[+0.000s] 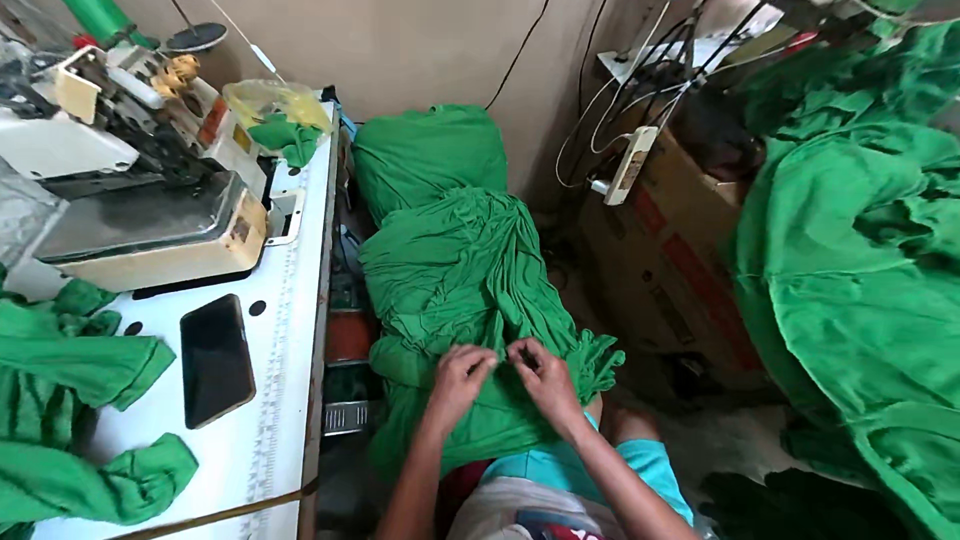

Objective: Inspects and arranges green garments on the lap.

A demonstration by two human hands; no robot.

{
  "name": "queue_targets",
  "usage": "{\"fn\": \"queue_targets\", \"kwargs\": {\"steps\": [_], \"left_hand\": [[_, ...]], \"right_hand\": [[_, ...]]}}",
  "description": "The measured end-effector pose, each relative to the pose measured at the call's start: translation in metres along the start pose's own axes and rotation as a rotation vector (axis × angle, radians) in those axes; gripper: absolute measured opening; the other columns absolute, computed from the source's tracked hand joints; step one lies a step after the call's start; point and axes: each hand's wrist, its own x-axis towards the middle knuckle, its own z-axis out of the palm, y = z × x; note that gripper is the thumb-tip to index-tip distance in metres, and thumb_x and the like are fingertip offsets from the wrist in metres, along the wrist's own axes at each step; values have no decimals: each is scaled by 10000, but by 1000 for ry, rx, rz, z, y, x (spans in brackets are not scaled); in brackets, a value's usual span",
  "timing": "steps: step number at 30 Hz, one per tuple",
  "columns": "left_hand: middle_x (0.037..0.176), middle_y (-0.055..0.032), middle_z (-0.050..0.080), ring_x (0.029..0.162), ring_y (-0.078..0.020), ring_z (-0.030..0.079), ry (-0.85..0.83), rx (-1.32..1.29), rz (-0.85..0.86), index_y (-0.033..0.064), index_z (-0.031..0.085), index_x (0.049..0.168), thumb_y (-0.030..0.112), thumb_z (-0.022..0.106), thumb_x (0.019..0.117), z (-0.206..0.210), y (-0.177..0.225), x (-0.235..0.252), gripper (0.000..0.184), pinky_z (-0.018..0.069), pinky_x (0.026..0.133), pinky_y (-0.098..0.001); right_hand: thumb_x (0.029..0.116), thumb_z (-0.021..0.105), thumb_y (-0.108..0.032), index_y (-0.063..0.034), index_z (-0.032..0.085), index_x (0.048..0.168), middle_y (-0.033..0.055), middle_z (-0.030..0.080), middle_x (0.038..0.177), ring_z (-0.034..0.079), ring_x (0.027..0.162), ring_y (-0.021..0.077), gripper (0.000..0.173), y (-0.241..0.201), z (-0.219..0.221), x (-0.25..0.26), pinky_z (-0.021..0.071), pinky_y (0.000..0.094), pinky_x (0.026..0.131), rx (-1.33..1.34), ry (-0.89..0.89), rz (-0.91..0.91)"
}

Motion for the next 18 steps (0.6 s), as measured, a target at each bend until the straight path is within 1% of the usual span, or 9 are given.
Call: {"fn": "queue_targets", "kwargs": {"steps": [1, 3, 5, 8, 10, 11, 14, 16, 18], "left_hand": [[1138, -114, 744, 1145, -258, 658, -188, 69, -10, 53, 777, 1110, 248, 592, 1036, 0, 1, -5, 278, 438, 1065, -496], [1232, -119, 721, 1220, -263, 644, -493, 146, -55, 44, 764, 1132, 316, 579, 1046, 6, -5, -12, 340, 442, 1103, -500], [1319, -141, 678, 1275, -256, 617, -578, 107, -111, -9, 743, 1130, 258, 579, 1046, 9, -12, -19, 325, 431, 1130, -458], [1225, -136, 705, 1142, -217, 669, -472, -18, -214, -11, 715, 1146, 220, 528, 1067, 4, -11, -23, 307, 499, 1040, -418], [1083, -163, 717, 1001, -230, 698, -294, -74, -254, -37, 689, 1107, 210, 536, 1062, 8, -9, -22, 295, 549, 937, -419], [1085, -170, 706, 988, -240, 705, -195, -49, -252, -35, 666, 1132, 202, 569, 1046, 12, -8, -20, 270, 572, 905, -415], [1415, -224, 548, 1292, -373, 542, -81, 155, -204, -1, 536, 1397, 167, 705, 936, 23, -9, -10, 519, 463, 1068, -506], [1533, -222, 453, 1397, -411, 446, -99, 225, -222, 22, 472, 1482, 132, 699, 918, 26, -10, -3, 618, 391, 1129, -552], [1498, -225, 488, 1351, -369, 509, -46, 130, -218, -15, 434, 1491, 80, 597, 961, 30, -13, -1, 562, 425, 1121, -504]], "right_hand": [[1040, 548, -165, -4, 686, 1152, 132, 727, 1002, 708, 894, 214, 240, 5, -3, -1, 578, 416, 832, -4, -51, 75], [1052, 527, -164, 3, 678, 1174, 142, 723, 1043, 701, 951, 221, 256, 16, -10, -3, 561, 423, 891, 4, -113, 183], [1040, 535, -129, 13, 675, 1158, 128, 728, 1027, 706, 940, 190, 231, 24, -14, -8, 568, 392, 890, 51, -110, 213], [1049, 543, -169, 0, 672, 1138, 92, 726, 978, 693, 889, 140, 231, 30, -16, -15, 568, 350, 846, 116, -89, 225], [1048, 572, -287, -14, 668, 1178, 102, 717, 985, 689, 895, 167, 317, 28, -12, -17, 564, 396, 850, 103, -70, 233], [1026, 600, -351, -37, 649, 1231, 104, 718, 1005, 692, 903, 192, 379, 24, -9, -17, 565, 430, 846, 72, -60, 230], [917, 741, -423, -85, 565, 1427, 167, 653, 1237, 678, 1002, 326, 636, 15, 0, -21, 570, 543, 816, -141, -74, 103], [913, 759, -330, -74, 688, 1262, 218, 631, 1265, 702, 959, 375, 439, 13, 5, -23, 596, 536, 715, -320, -55, -80], [922, 717, -159, -35, 736, 1040, 196, 677, 1131, 721, 888, 327, 173, 17, 10, -23, 610, 487, 683, -308, 7, -197]]}}
